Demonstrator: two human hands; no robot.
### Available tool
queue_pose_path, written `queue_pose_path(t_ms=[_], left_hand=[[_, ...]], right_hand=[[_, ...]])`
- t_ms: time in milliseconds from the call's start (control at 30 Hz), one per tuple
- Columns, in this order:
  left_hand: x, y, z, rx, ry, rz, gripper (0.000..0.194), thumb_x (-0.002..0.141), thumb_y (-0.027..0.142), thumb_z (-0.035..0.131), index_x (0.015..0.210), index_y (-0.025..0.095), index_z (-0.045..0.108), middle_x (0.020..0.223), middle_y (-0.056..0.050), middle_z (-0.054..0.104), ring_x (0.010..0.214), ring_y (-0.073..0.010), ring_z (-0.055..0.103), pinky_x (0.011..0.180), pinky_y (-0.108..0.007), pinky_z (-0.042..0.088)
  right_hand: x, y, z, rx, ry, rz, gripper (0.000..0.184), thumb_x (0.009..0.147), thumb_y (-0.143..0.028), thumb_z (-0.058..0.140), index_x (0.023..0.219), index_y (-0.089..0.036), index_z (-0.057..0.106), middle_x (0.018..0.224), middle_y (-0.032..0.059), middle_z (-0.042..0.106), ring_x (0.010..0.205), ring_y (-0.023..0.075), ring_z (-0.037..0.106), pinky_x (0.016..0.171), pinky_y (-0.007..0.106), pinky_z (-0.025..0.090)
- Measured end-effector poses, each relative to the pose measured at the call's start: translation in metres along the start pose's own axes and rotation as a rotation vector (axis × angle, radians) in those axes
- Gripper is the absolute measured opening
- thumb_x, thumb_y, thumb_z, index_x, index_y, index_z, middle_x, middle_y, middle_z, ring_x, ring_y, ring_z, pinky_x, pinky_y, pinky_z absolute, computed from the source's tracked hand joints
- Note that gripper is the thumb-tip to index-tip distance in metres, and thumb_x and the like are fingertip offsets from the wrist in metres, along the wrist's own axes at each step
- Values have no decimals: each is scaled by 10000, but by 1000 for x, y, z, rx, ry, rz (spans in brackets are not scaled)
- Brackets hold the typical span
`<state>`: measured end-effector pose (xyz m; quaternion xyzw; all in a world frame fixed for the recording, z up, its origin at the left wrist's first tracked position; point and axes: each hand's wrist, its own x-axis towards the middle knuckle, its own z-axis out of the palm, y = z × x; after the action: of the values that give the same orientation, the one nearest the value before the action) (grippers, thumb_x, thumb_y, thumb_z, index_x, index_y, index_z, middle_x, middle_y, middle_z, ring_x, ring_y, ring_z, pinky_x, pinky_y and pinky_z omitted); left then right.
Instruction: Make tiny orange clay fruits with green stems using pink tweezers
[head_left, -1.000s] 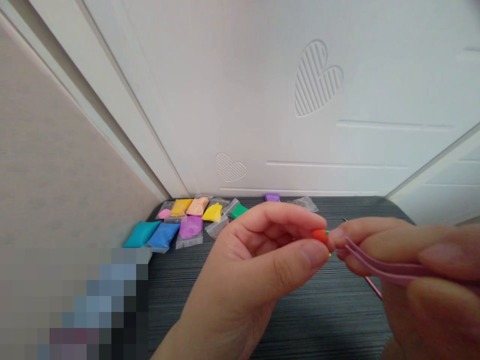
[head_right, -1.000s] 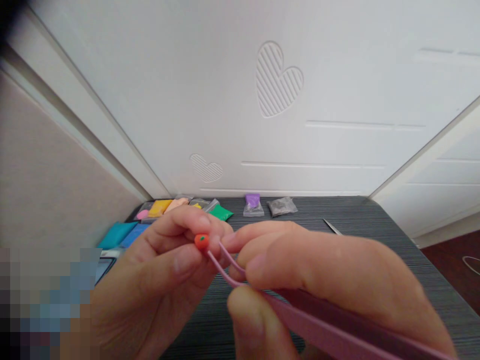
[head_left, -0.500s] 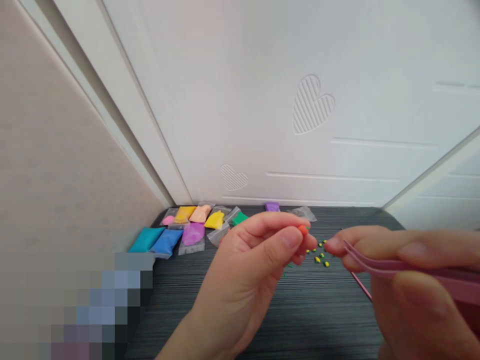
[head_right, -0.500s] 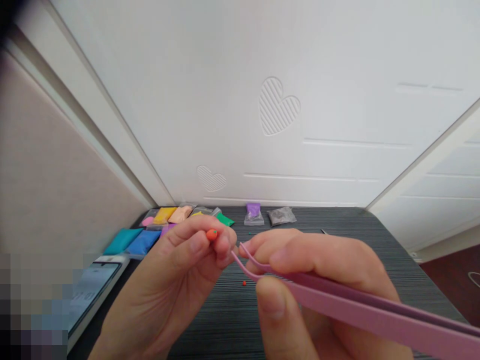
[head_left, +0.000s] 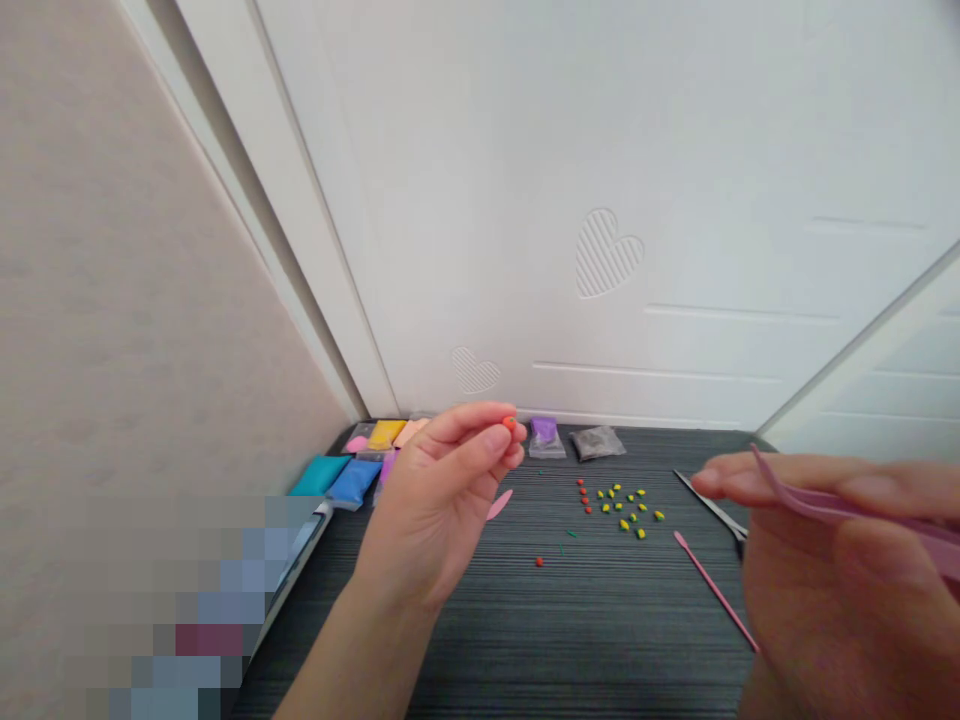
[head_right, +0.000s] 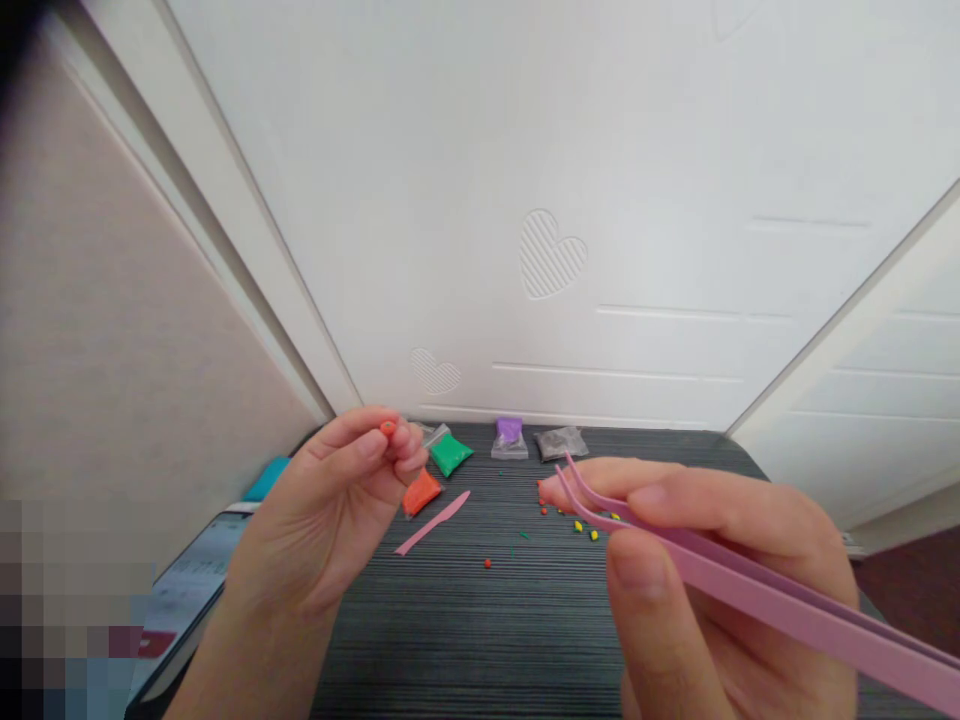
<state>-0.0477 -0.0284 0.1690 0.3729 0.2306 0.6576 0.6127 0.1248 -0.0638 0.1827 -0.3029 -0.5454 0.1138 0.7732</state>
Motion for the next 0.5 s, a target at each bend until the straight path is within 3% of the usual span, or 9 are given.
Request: queue_pose_path(t_ms=[100,200,267,367,500], left_hand=[[-6,-3,-4,83,45,0,123,696,130,637,804,167,682,731,-11,643,707,-78,568,670,-163,461],[-7,-19,-16,170,74,-164,140,702,154,640,835,178,676,802,-16,658,713,-72,566,685,-165,453],[-6,-35,-30,232,105,-228,159,686,171,657,843,164,675,824,-29,658,746,-86,566,695,-171,445],[-6,-59,-55,291,170,-249,172,678,202,666,841,149,675,860,-40,648,739,-92,547,710,-197,439],[-14,-85,-77,271,193,-311,206,663,229,680,844,130,678,824,-55,643,717,-99,537,697,-211,424]], right_hand=[[-1,-7,-5,43,-17,11,62,755,-191,569,815,-197,554,713,22,584,613,156,572,603,360,494],[-8,-6,-7,34,-57,30,107,771,-162,530,872,-197,545,752,25,581,653,147,567,636,337,479],[-15,6,-10,-86,-255,15,153,774,-142,513,909,-210,538,790,23,597,715,149,580,675,322,476],[-32,39,-22,-336,-696,-82,169,758,-146,530,915,-208,540,810,17,621,769,141,583,705,285,465],[-65,89,-48,-599,-920,38,163,819,-197,458,951,-206,553,876,39,633,819,150,580,748,298,451]])
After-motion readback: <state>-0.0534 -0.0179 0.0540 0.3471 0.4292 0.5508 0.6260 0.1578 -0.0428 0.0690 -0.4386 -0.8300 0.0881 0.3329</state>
